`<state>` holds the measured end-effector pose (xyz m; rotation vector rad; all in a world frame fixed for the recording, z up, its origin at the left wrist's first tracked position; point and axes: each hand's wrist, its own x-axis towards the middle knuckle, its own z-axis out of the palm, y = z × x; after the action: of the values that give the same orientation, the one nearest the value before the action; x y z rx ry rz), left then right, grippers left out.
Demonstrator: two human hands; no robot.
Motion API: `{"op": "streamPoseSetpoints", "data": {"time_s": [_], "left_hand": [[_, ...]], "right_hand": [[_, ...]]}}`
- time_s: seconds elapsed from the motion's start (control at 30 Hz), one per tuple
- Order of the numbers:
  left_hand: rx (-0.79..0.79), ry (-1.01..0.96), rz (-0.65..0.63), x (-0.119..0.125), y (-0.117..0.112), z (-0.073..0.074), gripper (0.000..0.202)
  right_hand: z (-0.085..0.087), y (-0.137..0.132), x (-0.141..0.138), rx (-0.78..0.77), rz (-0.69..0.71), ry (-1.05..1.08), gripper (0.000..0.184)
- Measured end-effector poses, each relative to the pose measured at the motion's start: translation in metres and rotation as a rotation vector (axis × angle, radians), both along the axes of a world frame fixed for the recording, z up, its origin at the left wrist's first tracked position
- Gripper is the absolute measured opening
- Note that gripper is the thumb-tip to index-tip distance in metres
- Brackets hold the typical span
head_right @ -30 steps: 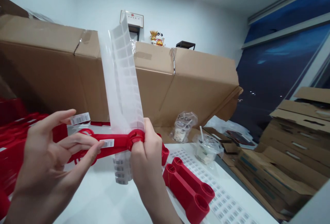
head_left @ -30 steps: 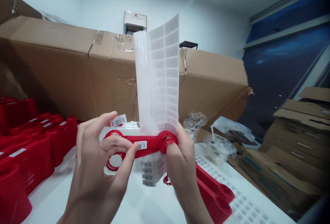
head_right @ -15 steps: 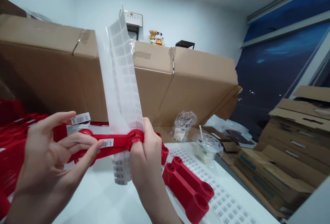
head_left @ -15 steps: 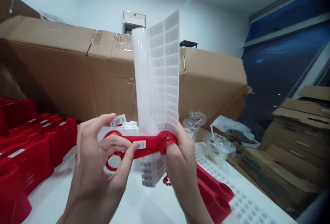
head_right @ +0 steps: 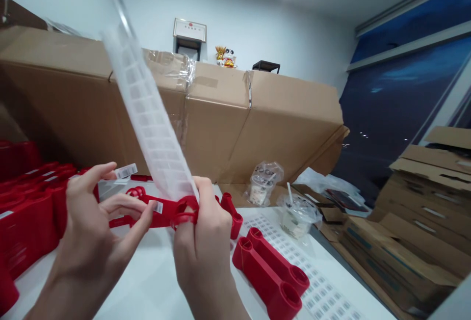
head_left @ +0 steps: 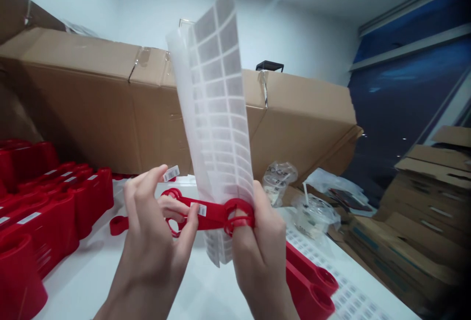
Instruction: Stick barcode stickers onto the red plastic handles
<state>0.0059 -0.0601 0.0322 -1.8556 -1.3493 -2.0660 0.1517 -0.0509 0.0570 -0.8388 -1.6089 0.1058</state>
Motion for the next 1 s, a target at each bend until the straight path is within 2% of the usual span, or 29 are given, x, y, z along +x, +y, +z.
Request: {"op": "streamPoseSetpoints", "data": {"time_s": [0.17, 0.3, 0.37, 0.43, 0.5, 0.57, 0.63, 0.7, 0.83, 0.9, 1.0], "left_hand": [[-0.045, 0.153, 0.098, 0.002, 0.003, -0.002, 0.067], [-0.082, 0.255, 0.332, 0.002, 0.006, -0.003, 0.063], [-0.115, 0.298, 0.382, -0.002, 0.009, -0.002, 0.064], [-0.140, 0.298, 0.292, -0.006, 0.010, -0.001, 0.065], [-0.192, 0.248, 0.117, -0.009, 0.010, 0.002, 0.063], [-0.300, 0.155, -0.053, -0.008, 0.007, 0.006, 0.062], [-0.404, 0.031, -0.167, -0.005, 0.003, 0.010, 0.064], [-0.455, -0.090, -0.205, -0.002, 0.002, 0.013, 0.068], [-0.427, -0.222, -0.137, 0.001, 0.004, 0.014, 0.071], [-0.390, -0.236, -0.127, 0.000, 0.007, 0.012, 0.063], [-0.331, -0.243, -0.209, -0.003, 0.009, 0.009, 0.042]], "right_hand": [[-0.004, 0.002, -0.005, -0.001, -0.015, -0.075, 0.038], [-0.005, 0.010, -0.004, -0.052, -0.055, -0.050, 0.036], [-0.003, 0.014, -0.001, -0.067, -0.106, 0.004, 0.030], [0.000, 0.017, 0.002, -0.108, -0.113, 0.078, 0.024], [0.005, 0.018, 0.005, -0.154, -0.060, 0.164, 0.021], [0.010, 0.017, 0.006, -0.184, 0.008, 0.246, 0.020], [0.012, 0.015, 0.005, -0.194, 0.055, 0.306, 0.021], [0.010, 0.014, 0.003, -0.187, 0.072, 0.333, 0.022], [0.000, 0.013, 0.000, -0.144, 0.055, 0.337, 0.022], [-0.003, 0.014, -0.001, -0.120, 0.044, 0.336, 0.020], [-0.002, 0.016, -0.001, -0.144, 0.044, 0.362, 0.020]]}}
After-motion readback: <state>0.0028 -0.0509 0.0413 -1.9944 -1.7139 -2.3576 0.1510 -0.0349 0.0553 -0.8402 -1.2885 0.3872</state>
